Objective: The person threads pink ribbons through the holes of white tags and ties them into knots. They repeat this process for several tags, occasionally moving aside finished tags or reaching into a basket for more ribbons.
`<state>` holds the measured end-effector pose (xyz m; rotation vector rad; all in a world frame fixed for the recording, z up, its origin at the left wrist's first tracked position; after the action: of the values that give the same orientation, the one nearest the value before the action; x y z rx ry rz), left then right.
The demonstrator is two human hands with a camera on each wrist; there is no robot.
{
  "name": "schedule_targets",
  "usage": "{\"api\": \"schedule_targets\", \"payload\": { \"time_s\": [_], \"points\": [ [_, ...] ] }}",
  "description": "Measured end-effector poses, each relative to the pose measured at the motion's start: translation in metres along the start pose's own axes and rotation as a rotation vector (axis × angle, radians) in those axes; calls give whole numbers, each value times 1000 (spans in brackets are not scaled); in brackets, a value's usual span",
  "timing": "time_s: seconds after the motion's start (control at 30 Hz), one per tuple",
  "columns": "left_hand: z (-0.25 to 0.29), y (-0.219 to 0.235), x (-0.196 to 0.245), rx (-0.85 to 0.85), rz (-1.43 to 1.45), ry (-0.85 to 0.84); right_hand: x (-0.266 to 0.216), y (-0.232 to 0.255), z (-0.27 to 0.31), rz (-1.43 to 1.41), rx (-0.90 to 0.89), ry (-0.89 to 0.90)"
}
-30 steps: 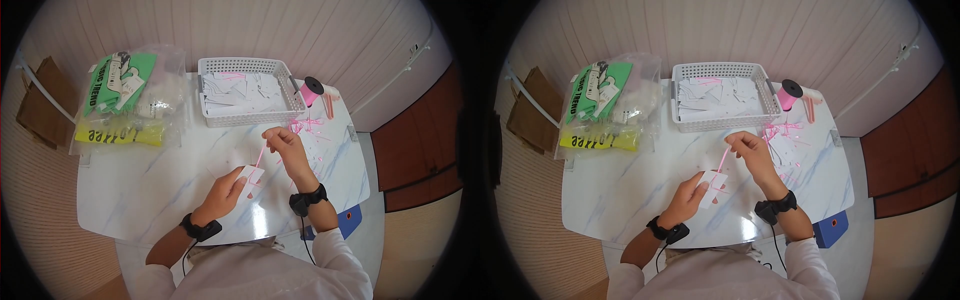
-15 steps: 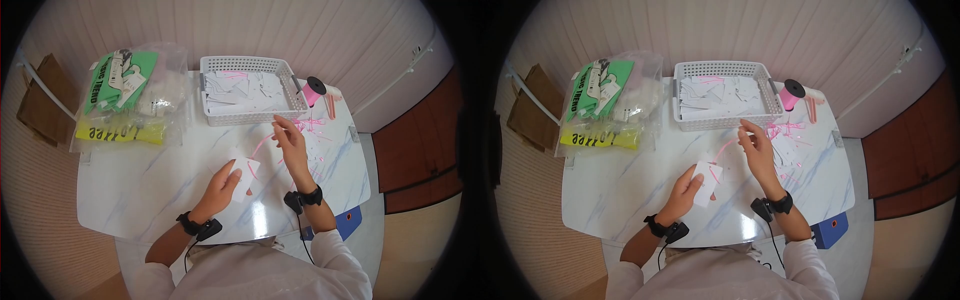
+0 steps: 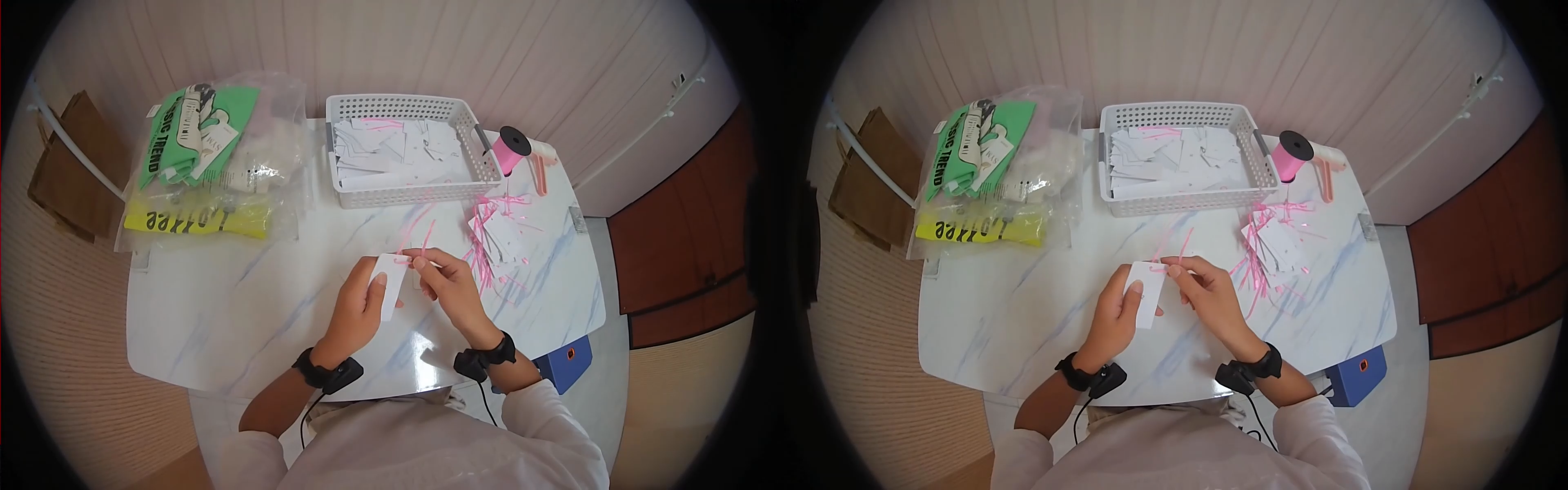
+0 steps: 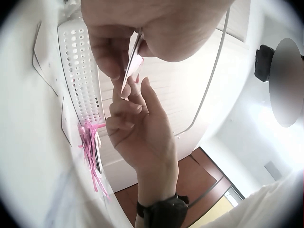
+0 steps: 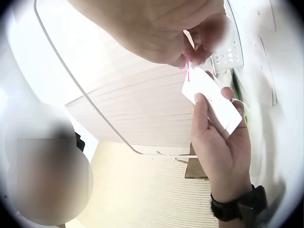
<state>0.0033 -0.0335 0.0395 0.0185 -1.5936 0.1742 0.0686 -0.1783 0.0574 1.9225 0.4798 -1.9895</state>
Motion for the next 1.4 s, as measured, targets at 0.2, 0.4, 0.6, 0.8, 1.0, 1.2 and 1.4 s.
{"api": "schedule_targets", "payload": {
  "time_s": [0.2, 0.4, 0.6, 0.8, 1.0, 1.2, 1.4],
  "points": [
    [3, -4, 5, -59, -175, -63, -6, 5, -10, -28, 44, -74],
    [4, -4, 6, -67, -411, -87, -4, 10, -13, -20, 16, -91],
    [3, -4, 3, -97, -442, -87, -3, 13, -14, 57, -50, -34],
    [3, -7, 0, -129, -405, -47, -3, 13, -14, 31, -39, 5],
    [2, -6, -10, -115, -469, -86, 1, 11, -12, 34, -111, 18],
    [-3, -1, -6, -36, -296, -54, -1, 3, -7, 99, -220, -17],
    [-3, 2, -3, 69, -207, -95, -7, 0, -6, -70, -174, 63]
  ]
}}
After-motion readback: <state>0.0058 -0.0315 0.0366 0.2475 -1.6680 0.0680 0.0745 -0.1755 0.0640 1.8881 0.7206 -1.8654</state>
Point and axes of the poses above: each hand's wrist, its own z-axis away from the middle knuckle, its own y-axis out of the back of the hand, x = y × z, the point moved 3 cm from there along -z, towards the middle knuckle, and after that the axes turned 6 degrees about y, right-handed, at the moved point
